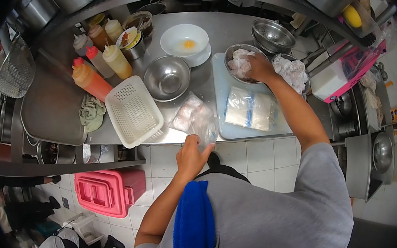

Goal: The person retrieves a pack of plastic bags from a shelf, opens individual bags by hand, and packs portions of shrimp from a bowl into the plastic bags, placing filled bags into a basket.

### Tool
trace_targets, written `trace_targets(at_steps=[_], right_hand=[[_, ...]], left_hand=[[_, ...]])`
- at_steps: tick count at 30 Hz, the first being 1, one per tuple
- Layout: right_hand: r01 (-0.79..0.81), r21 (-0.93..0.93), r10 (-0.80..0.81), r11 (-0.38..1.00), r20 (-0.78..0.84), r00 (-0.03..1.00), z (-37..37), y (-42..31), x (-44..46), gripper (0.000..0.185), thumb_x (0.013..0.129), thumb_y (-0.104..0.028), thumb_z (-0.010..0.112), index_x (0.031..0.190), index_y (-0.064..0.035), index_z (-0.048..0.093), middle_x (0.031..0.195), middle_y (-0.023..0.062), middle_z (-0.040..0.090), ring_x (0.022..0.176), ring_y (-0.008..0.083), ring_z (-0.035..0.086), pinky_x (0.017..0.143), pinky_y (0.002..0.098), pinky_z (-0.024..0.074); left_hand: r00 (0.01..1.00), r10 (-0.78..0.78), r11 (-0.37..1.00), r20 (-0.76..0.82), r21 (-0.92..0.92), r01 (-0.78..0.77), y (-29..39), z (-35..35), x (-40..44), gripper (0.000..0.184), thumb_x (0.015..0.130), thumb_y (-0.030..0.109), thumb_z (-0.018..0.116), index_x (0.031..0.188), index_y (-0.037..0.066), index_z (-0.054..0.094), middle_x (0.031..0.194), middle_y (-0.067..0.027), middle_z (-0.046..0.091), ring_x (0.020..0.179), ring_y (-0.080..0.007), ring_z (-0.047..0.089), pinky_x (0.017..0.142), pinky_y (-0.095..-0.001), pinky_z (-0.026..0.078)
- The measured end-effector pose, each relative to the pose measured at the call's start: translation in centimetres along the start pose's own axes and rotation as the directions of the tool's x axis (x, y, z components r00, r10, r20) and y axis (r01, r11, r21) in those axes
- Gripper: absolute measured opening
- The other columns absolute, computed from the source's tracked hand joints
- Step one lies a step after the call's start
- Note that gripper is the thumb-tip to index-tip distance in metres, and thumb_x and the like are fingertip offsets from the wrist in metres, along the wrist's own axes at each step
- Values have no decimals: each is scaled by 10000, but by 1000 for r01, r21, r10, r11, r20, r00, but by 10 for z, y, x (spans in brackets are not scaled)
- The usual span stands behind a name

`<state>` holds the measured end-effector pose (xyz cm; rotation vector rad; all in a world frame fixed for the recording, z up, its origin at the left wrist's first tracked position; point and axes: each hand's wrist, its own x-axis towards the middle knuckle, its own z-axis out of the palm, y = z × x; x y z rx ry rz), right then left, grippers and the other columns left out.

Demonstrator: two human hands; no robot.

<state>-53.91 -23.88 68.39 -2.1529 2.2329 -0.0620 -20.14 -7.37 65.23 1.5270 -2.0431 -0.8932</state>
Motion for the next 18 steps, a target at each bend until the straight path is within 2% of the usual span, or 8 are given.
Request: trace_targets(at_steps=[2,8,12,14,15,16,17,18], right_hand=[[78,-35,-79,996,-41,996,5,1,0,634,685,-225,715,1277,-179,493,1211,135,515,1202,321,428,963,404,418],[110,-44,-110,993,14,994,6,10,10,634,691,-235,704,1283,-202,481,1212,125,541,1148,311,485,950,410,432],[59,-20,-57,998,88,995,-13,8,17,606,689,-253,693,1262,-192,505,1207,141,553,1092,318,525,904,421,455],[84,252,-120,964,132,984,-6,31,33,541,709,-275,669,1228,-189,541,1155,110,583,1069,303,551,840,426,479],[88,252,-123,964,128,984,-12,34,34,541,709,-275,669,1228,-189,541,1155,110,583,1069,303,551,840,426,479],[-108,484,-6,868,228,974,-23,36,35,504,725,-276,662,1208,-177,555,1119,88,589,1054,276,564,831,420,482],[-308,657,79,689,353,932,-30,37,32,468,742,-276,655,1188,-166,569,1083,66,594,1039,250,577,823,415,486],[-344,830,107,439,332,937,-30,42,24,405,793,-249,630,1168,-113,559,1030,35,587,956,195,597,814,393,498]], left_hand=[[1000,1,1000,-4,-1,-1,0,2,-1,413,784,362,697,917,27,495,884,-134,561,769,-331,588,621,-414,456],[1000,-20,1000,-19,-16,20,-6,8,-4,349,794,318,684,918,38,515,877,-120,568,769,-332,588,630,-419,458],[999,-34,999,-31,-12,34,-8,6,-5,301,803,287,670,911,45,527,879,-112,571,763,-331,590,632,-419,460],[999,-40,999,-36,-9,39,-9,5,-6,284,806,276,664,909,47,531,880,-110,573,763,-329,591,634,-418,463],[998,-35,999,-51,-7,35,-10,4,-6,269,809,265,658,907,47,533,880,-108,576,756,-325,593,632,-416,465],[997,-30,1000,-65,-6,30,-11,4,-5,254,813,254,652,905,47,536,879,-107,578,749,-321,596,630,-414,468],[997,-29,1000,-66,-7,29,-12,3,-6,254,813,254,652,905,47,536,879,-107,578,749,-321,596,630,-414,468],[996,-31,999,-80,-22,30,-13,3,-6,242,816,247,648,901,48,538,873,-104,580,739,-316,597,626,-412,470]])
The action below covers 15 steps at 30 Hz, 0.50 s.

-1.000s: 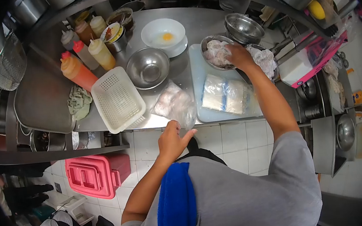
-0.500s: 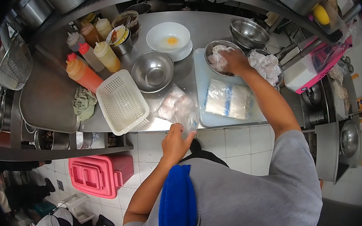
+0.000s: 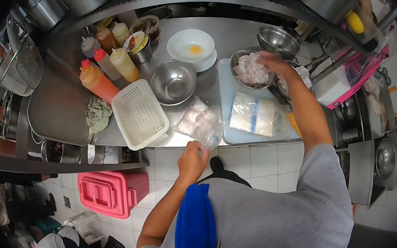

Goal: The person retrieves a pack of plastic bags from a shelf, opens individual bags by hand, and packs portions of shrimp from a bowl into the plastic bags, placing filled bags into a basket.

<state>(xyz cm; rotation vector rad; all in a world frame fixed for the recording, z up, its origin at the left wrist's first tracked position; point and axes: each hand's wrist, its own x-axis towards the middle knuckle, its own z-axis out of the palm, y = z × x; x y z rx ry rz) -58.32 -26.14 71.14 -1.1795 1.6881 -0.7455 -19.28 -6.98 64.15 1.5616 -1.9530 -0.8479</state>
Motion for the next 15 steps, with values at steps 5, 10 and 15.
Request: trace_targets(at_steps=[5,10,15], right_hand=[[67,692,-200,719,113,973,3,20,-30,237,895,-195,530,1094,-67,515,1048,50,591,937,213,582,874,354,483],[-78,898,-166,434,165,972,47,0,-83,301,929,-224,510,1193,-80,507,1098,94,613,925,206,604,791,327,504],[-148,842,-158,519,265,951,87,18,-116,369,942,-255,499,1244,-44,479,1119,118,603,910,168,593,726,297,491]], left_hand=[[1000,-16,999,-2,-43,16,-1,-2,3,203,826,223,632,878,48,543,857,-99,582,709,-306,598,611,-410,469],[999,37,998,-13,-51,-37,-1,-5,8,175,836,202,617,854,45,539,835,-106,581,702,-309,590,595,-412,458],[998,54,995,-26,-85,-56,0,-4,14,149,833,176,610,870,52,537,829,-115,589,705,-313,598,590,-415,460]])
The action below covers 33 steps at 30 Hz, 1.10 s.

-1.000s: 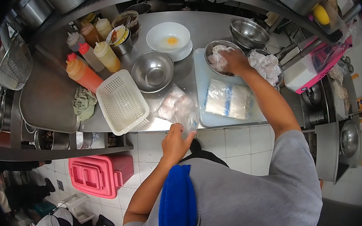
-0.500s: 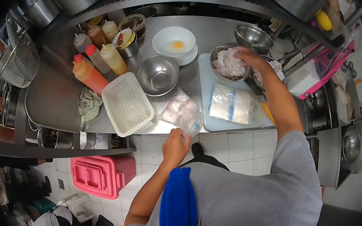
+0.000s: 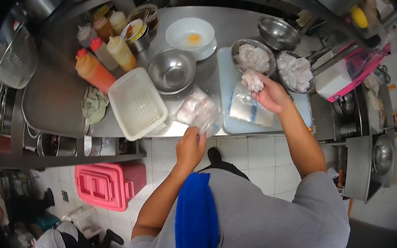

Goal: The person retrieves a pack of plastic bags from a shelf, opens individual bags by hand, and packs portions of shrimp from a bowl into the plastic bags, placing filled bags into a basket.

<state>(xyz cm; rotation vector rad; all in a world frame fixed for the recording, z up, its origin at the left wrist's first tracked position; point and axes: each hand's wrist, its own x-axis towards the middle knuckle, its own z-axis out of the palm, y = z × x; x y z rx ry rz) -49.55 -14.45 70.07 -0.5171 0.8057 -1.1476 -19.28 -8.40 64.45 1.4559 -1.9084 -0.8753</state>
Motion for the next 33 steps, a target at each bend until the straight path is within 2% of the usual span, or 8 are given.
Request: trace_targets(at_steps=[7,11,15,21,23,27,29,33], right_hand=[[-329,-263,338,907,-11,941,41,105,-28,397,921,-170,498,1281,-8,457,1160,92,567,970,160,582,810,291,477],[-64,-595,101,801,29,994,61,131,-15,455,890,-141,525,1302,30,432,1117,68,570,927,141,569,816,271,466],[-164,-696,225,699,-4,974,51,137,-7,454,862,-151,540,1273,29,473,1006,73,606,856,145,582,769,272,470],[-139,-888,229,438,-39,973,61,123,-4,446,823,-198,578,1205,29,536,892,108,629,767,134,581,707,271,465],[-57,-998,259,4,-54,964,71,119,-1,426,831,-164,563,1210,28,536,950,125,643,825,140,595,746,267,468],[66,-919,-65,388,44,997,64,151,2,401,865,-138,550,1246,-15,526,993,134,652,891,151,605,796,270,466],[38,-549,-81,835,-54,995,64,164,6,370,890,-162,569,1239,-41,544,1067,78,634,1002,141,571,856,264,445],[96,-554,-115,827,0,993,64,168,1,370,911,-160,550,1249,-13,524,1113,65,610,1008,145,566,840,262,453]], left_hand=[[985,131,991,-109,-27,-135,6,4,-6,133,808,127,627,870,42,544,732,-123,592,647,-293,611,578,-383,476],[954,281,959,-105,-7,-283,11,7,-13,112,813,119,618,857,56,537,729,-115,591,634,-330,600,574,-419,477],[965,207,977,-162,-11,-212,11,2,-13,102,828,110,600,859,45,527,742,-128,584,663,-341,595,581,-419,471],[945,233,963,-229,-82,-258,3,7,-11,73,852,76,561,867,18,519,819,-162,569,782,-351,562,671,-415,459],[912,377,913,-159,-103,-395,5,8,-11,86,843,77,570,869,10,521,855,-152,557,827,-339,542,721,-407,453],[875,478,873,-77,-65,-483,0,16,-15,89,834,70,577,869,7,524,860,-137,552,828,-328,539,728,-400,455],[879,472,877,-76,-66,-476,-2,20,-17,91,827,67,583,870,11,525,854,-140,550,813,-332,538,729,-404,455],[859,502,857,-102,-74,-510,1,18,-19,91,828,68,584,855,16,515,834,-142,539,799,-334,537,716,-403,456]])
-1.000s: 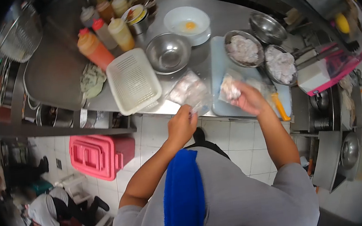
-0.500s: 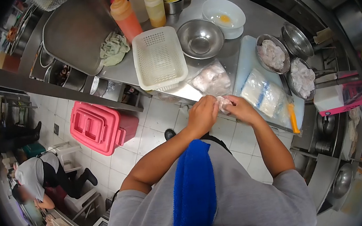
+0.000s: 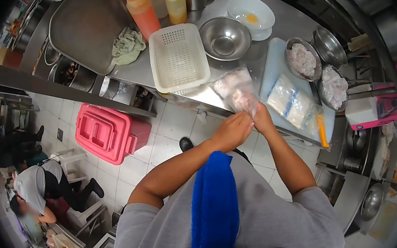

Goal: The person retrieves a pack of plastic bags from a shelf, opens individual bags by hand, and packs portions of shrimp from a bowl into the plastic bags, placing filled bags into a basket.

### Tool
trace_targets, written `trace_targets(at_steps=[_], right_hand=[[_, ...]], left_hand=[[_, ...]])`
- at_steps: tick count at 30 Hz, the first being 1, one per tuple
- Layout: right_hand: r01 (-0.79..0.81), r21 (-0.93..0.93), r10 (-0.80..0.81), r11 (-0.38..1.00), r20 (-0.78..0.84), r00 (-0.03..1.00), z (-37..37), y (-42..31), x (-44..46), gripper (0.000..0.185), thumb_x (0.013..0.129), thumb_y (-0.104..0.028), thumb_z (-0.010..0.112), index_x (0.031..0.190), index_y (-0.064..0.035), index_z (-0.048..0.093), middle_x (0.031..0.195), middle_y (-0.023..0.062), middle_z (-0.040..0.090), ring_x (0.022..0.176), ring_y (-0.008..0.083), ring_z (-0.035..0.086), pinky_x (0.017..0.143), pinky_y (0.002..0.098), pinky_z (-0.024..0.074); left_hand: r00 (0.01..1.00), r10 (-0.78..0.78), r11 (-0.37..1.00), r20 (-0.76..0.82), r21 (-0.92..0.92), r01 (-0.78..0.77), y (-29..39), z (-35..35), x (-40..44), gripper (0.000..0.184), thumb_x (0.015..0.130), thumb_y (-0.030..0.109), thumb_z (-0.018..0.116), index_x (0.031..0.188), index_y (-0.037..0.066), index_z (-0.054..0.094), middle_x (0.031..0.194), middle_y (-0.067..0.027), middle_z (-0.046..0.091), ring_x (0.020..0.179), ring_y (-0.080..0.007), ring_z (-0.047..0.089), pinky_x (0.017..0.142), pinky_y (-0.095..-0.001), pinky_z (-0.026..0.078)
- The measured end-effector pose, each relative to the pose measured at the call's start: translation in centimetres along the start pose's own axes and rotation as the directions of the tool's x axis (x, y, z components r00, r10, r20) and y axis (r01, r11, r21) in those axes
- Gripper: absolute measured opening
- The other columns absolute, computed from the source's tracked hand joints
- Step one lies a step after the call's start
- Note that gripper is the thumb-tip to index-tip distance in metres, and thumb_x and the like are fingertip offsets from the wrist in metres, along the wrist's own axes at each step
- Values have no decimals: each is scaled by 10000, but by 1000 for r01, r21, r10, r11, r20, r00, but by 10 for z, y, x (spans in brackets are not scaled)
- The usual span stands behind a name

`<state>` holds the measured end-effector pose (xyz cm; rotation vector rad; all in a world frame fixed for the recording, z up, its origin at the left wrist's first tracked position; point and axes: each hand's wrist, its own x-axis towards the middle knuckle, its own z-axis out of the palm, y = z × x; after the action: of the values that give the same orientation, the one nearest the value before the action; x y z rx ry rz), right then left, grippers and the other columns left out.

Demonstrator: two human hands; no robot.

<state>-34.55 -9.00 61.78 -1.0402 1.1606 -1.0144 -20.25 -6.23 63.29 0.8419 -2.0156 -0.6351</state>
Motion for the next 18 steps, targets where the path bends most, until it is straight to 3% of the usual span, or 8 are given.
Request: trace_targets(at_steps=[1,2,3,5,9,11,15,18], right_hand=[[71,-412,-47,908,68,997,-5,2,-2,359,920,-189,545,1232,-10,530,1109,73,611,977,156,581,818,275,458],[156,-745,-62,649,152,986,-8,2,-3,354,930,-217,540,1215,-7,536,1106,81,612,947,167,595,795,289,464],[155,-745,-62,649,151,987,-2,3,-3,354,930,-217,540,1215,-7,536,1106,81,612,947,167,595,795,289,464],[3,-169,-23,986,-117,993,15,7,-2,320,913,-244,554,1170,-53,562,1044,126,621,867,242,628,735,334,486],[272,-590,-349,760,-18,937,7,32,3,307,860,-195,603,1138,-69,580,1032,160,611,840,308,630,704,355,501],[468,-776,-540,422,199,818,1,10,-6,320,796,-131,641,1105,-61,598,1054,157,609,859,319,632,717,352,511],[561,-739,-489,373,358,796,-25,26,-9,393,751,-68,654,1140,-76,600,1124,154,592,891,315,635,747,346,516],[480,-713,-314,512,364,877,-12,26,2,400,758,-93,638,1157,-101,604,1127,135,605,917,323,631,777,356,511]], left_hand=[[1000,-26,999,6,-31,26,3,-1,-1,95,832,69,583,848,18,505,820,-143,531,788,-336,535,705,-404,454],[999,-48,997,11,-60,49,5,-2,0,100,835,71,582,840,20,496,807,-144,522,776,-338,533,694,-405,453],[999,-48,997,12,-61,48,6,-3,0,100,835,71,582,840,20,496,807,-144,522,776,-338,533,694,-405,453],[998,-52,994,22,-96,54,6,-4,-2,101,848,73,568,836,24,481,791,-148,510,762,-345,534,673,-413,448],[994,-110,990,23,-83,112,2,-6,-8,98,856,80,559,851,21,480,790,-151,511,741,-355,532,656,-426,440],[988,-152,984,21,-95,153,6,-11,-7,100,859,84,554,850,20,477,791,-150,515,733,-360,534,647,-430,438],[984,-174,979,22,-108,176,7,-9,-6,106,857,83,556,845,18,473,790,-145,516,724,-361,533,644,-431,437],[984,-155,980,87,-113,165,6,-6,-9,99,853,75,559,851,19,477,793,-150,517,733,-360,535,648,-430,440]])
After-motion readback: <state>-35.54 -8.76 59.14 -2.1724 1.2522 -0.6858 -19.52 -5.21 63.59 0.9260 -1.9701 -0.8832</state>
